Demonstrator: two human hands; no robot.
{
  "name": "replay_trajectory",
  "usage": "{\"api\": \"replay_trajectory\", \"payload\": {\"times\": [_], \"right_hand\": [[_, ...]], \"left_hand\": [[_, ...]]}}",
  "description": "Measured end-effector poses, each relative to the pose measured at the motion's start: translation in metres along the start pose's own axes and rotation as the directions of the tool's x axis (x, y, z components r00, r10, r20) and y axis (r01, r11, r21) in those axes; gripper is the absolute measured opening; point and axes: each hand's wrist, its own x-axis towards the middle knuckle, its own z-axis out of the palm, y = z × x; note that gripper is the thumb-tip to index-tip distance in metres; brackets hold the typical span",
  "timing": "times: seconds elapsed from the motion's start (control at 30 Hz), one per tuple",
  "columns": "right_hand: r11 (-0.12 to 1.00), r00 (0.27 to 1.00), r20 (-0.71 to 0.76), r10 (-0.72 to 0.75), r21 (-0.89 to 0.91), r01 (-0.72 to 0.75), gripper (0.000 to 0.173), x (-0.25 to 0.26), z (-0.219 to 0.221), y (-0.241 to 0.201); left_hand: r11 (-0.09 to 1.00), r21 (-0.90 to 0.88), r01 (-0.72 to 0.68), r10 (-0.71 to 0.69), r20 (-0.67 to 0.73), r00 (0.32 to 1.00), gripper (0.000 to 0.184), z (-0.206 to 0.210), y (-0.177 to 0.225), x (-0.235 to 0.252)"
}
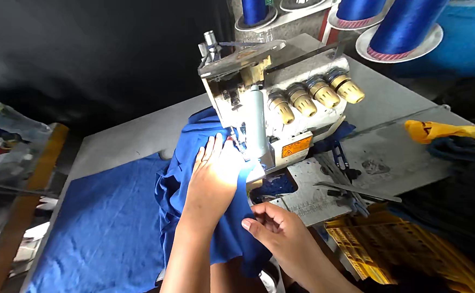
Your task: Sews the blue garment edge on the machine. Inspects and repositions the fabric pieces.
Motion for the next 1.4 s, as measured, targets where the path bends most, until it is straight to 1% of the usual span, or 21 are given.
{"api": "replay_trajectory", "payload": {"times": [0.1,0.2,0.27,0.33,0.37,0.57,0.63,0.7,0.77,0.83,0.93,1.0,1.03,1.07,1.1,1.13,1.17,1.23,1.27,1.3,1.4], "right_hand": [[0.999,1.0,-0.019,0.023,-0.029,-0.023,0.021,0.005,0.002,-0.002],[0.991,0.99,-0.137,-0.028,-0.13,0.01,0.022,0.012,0.011,-0.007],[0.971,0.972,-0.222,-0.08,-0.238,0.026,0.028,0.016,0.018,-0.014],[0.943,0.961,-0.245,-0.131,-0.331,0.044,0.027,0.021,0.023,-0.021],[0.929,0.956,-0.244,-0.162,-0.364,0.065,0.025,0.023,0.026,-0.023],[0.897,0.94,-0.219,-0.261,-0.416,0.152,0.021,0.027,0.031,-0.021],[0.889,0.937,-0.225,-0.267,-0.433,0.149,0.024,0.024,0.031,-0.017],[0.875,0.94,-0.215,-0.265,-0.464,0.141,0.032,0.021,0.03,-0.015],[0.883,0.954,-0.198,-0.225,-0.456,0.113,0.042,0.018,0.024,-0.014],[0.943,0.981,-0.173,-0.084,-0.333,0.022,0.044,0.017,0.011,-0.02],[0.984,0.986,-0.115,0.123,-0.118,-0.136,0.025,0.023,-0.017,-0.026],[0.98,0.98,-0.128,0.151,-0.108,-0.165,0.017,0.029,-0.037,-0.025],[0.979,0.977,-0.169,0.132,-0.135,-0.155,0.016,0.033,-0.045,-0.024],[0.977,0.972,-0.213,0.104,-0.161,-0.14,0.015,0.038,-0.052,-0.023],[0.973,0.967,-0.245,0.07,-0.196,-0.12,0.015,0.043,-0.057,-0.023],[0.968,0.962,-0.269,0.04,-0.227,-0.104,0.014,0.047,-0.059,-0.022],[0.96,0.959,-0.281,0.014,-0.264,-0.091,0.014,0.052,-0.06,-0.021],[0.94,0.955,-0.297,-0.022,-0.331,-0.081,0.014,0.059,-0.059,-0.021],[0.932,0.952,-0.305,-0.036,-0.355,-0.078,0.014,0.062,-0.056,-0.021],[0.926,0.949,-0.31,-0.055,-0.371,-0.067,0.014,0.064,-0.054,-0.02],[0.93,0.946,-0.318,-0.056,-0.362,-0.066,0.015,0.066,-0.048,-0.02]], "left_hand": [[1.0,0.018,0.014,-0.014,0.022,1.0,0.051,-0.001,-0.005,0.005],[0.995,0.037,0.09,-0.092,0.051,0.994,0.052,-0.002,-0.011,0.017],[0.989,0.038,0.142,-0.141,-0.027,0.99,0.052,0.001,-0.017,0.024],[0.984,-0.007,0.179,-0.178,-0.169,0.969,0.044,0.003,-0.021,0.026],[0.974,-0.039,0.221,-0.225,-0.174,0.959,0.043,0.001,-0.021,0.026],[0.849,-0.239,0.472,-0.497,-0.059,0.866,0.054,-0.018,-0.018,-0.017],[0.735,-0.387,0.557,-0.59,0.041,0.806,0.057,-0.026,-0.012,-0.042],[0.591,-0.559,0.581,-0.649,0.098,0.754,0.056,-0.026,-0.004,-0.067],[0.413,-0.738,0.534,-0.689,0.131,0.713,0.055,-0.019,0.013,-0.09],[0.208,-0.86,0.466,-0.698,0.204,0.686,0.057,-0.014,0.037,-0.105],[-0.094,-0.926,0.366,-0.592,0.347,0.727,0.055,-0.011,0.083,-0.108],[-0.282,-0.893,0.35,-0.438,0.444,0.781,0.056,-0.009,0.104,-0.104],[-0.32,-0.873,0.369,-0.374,0.474,0.797,0.055,-0.008,0.108,-0.101],[-0.305,-0.867,0.393,-0.332,0.484,0.81,0.055,-0.007,0.108,-0.098],[-0.239,-0.882,0.406,-0.328,0.466,0.821,0.053,-0.005,0.106,-0.095],[-0.11,-0.909,0.401,-0.357,0.413,0.838,0.048,-0.002,0.103,-0.093],[0.072,-0.923,0.378,-0.406,0.319,0.856,0.041,0.003,0.099,-0.092],[0.46,-0.833,0.308,-0.48,0.059,0.875,0.033,0.02,0.088,-0.092],[0.594,-0.752,0.285,-0.484,-0.051,0.873,0.032,0.029,0.081,-0.091],[0.67,-0.686,0.283,-0.474,-0.103,0.875,0.033,0.036,0.075,-0.091],[0.711,-0.633,0.307,-0.43,-0.046,0.901,0.038,0.049,0.06,-0.092]]}}
